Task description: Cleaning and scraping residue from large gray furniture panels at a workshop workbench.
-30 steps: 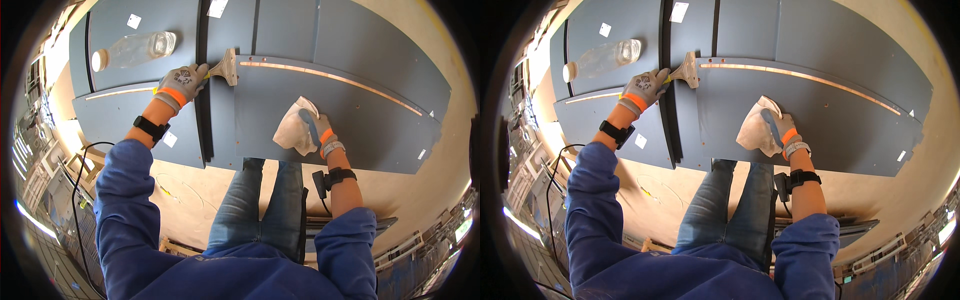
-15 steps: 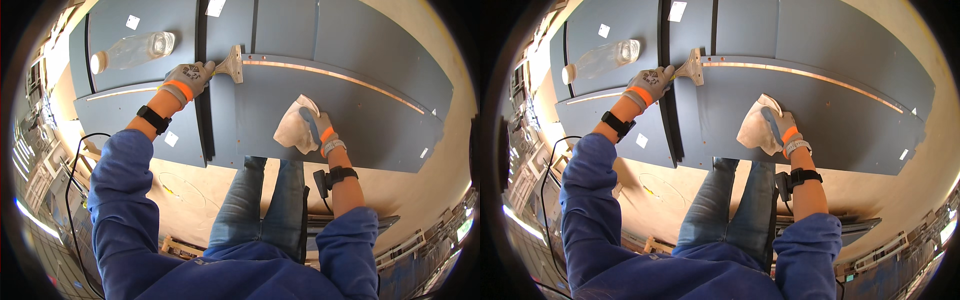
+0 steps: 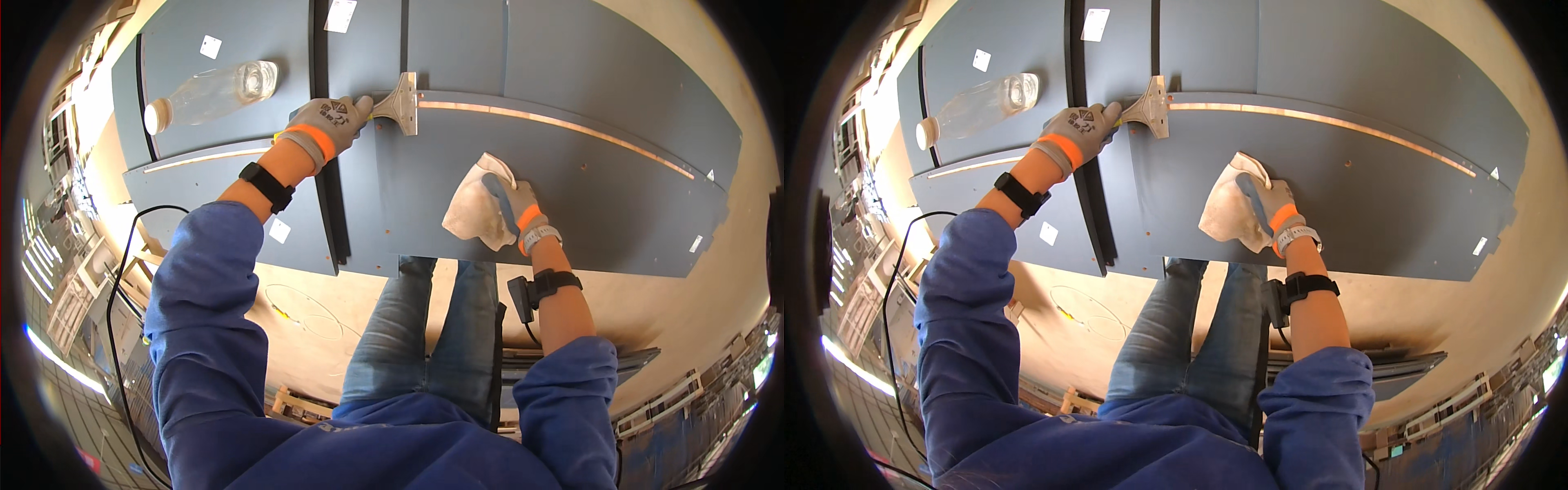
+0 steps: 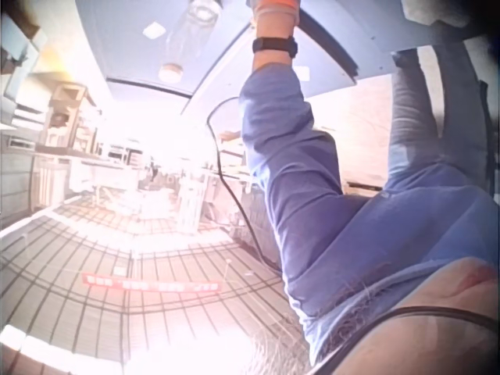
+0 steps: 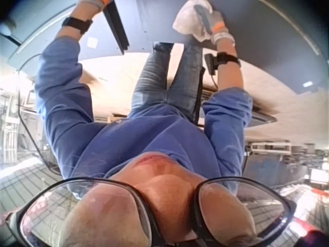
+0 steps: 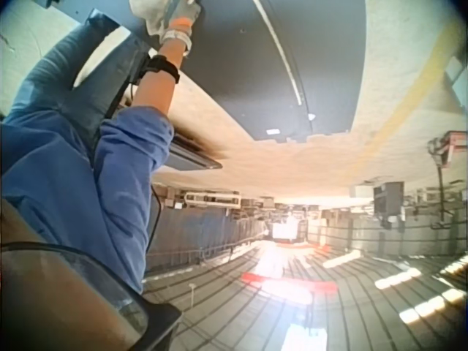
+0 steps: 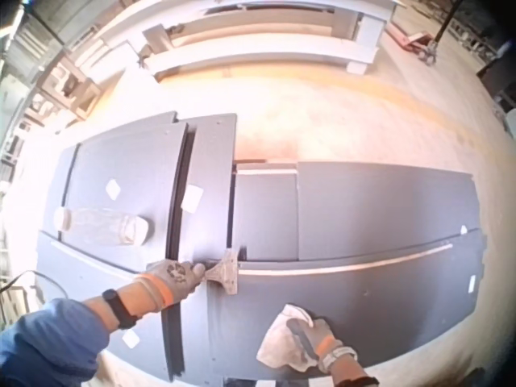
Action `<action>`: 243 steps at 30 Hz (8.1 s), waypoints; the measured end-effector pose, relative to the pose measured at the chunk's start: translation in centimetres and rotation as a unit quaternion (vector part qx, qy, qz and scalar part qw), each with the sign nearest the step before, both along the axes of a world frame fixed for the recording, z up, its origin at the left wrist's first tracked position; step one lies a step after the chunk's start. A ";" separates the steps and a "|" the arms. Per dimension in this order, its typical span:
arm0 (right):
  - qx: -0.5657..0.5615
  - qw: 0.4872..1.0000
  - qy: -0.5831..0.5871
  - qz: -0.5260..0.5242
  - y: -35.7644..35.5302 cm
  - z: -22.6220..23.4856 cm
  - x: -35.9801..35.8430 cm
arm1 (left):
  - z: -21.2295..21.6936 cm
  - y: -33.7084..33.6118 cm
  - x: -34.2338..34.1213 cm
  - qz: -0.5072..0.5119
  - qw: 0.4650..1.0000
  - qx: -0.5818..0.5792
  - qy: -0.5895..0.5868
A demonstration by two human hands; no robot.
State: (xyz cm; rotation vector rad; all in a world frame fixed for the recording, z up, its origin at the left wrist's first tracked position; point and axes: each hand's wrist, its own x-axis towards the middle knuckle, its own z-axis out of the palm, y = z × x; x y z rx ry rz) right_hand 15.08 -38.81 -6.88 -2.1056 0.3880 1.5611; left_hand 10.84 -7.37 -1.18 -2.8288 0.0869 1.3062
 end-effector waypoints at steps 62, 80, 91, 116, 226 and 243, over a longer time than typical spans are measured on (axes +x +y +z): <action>-0.029 0.992 -0.118 -0.019 -12.8 -1.8 0.7 | -0.6 -14.9 9.0 -0.015 1.000 0.005 -0.019; 0.009 0.897 -0.180 -0.405 -29.6 0.5 5.9 | -0.8 -23.4 14.1 -0.066 0.996 0.059 0.013; 0.004 0.908 -0.111 -0.403 -30.5 -0.6 6.1 | -2.1 -31.4 18.5 -0.079 0.996 0.002 -0.044; -0.082 0.886 -0.156 -0.428 -41.2 0.8 9.2 | -1.5 -44.9 27.6 -0.117 0.992 0.027 -0.028; 0.247 0.953 -0.028 -0.175 -49.2 -9.6 0.8 | 4.4 -75.4 23.4 0.098 0.949 -0.298 0.004; -0.095 0.966 0.110 -0.212 -81.3 -2.3 7.2 | -1.2 -96.6 9.3 0.484 0.863 -0.143 -0.029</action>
